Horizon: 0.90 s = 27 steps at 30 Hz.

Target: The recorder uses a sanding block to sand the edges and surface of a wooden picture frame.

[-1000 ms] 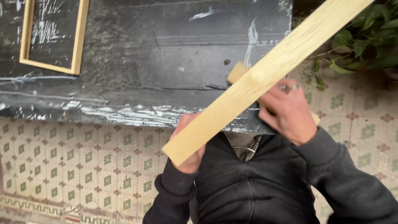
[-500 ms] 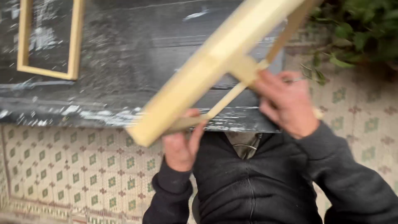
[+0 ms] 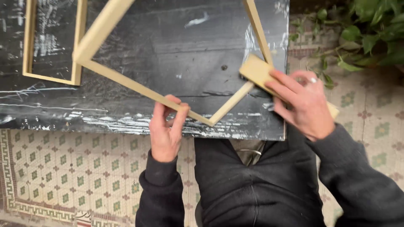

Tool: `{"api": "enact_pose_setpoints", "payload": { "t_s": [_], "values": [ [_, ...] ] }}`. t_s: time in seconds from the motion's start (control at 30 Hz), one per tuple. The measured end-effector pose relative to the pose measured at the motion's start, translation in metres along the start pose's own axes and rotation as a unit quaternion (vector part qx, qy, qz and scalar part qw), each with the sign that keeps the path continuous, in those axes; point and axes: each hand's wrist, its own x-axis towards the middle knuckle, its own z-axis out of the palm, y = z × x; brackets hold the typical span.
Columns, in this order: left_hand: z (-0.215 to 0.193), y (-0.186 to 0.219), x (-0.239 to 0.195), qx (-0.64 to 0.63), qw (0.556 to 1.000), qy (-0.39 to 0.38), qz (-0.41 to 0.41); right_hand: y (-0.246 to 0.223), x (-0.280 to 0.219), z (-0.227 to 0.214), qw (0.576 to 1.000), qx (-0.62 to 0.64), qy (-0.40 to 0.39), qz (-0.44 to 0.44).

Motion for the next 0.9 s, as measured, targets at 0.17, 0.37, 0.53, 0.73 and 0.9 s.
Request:
{"api": "enact_pose_setpoints", "payload": {
  "t_s": [0.17, 0.37, 0.53, 0.73, 0.9],
  "values": [
    [0.004, -0.008, 0.005, -0.021, 1.0, -0.012, 0.014, -0.014, -0.002, -0.013, 0.991, 0.115, -0.029, -0.061],
    [0.0, 0.0, 0.002, -0.026, 0.999, -0.022, -0.004, -0.013, 0.009, -0.007, 0.998, 0.057, -0.004, -0.03],
    [-0.002, -0.004, 0.004, -0.02, 1.0, -0.006, 0.018, -0.003, 0.008, -0.017, 0.998, 0.059, -0.001, -0.013],
    [0.006, 0.0, 0.006, -0.017, 1.0, -0.011, 0.015, 0.013, -0.003, -0.005, 0.994, 0.078, -0.025, -0.066],
    [0.0, -0.005, -0.003, -0.017, 1.0, -0.02, 0.008, 0.007, 0.007, -0.005, 0.998, 0.028, 0.032, -0.039]
  ]
}}
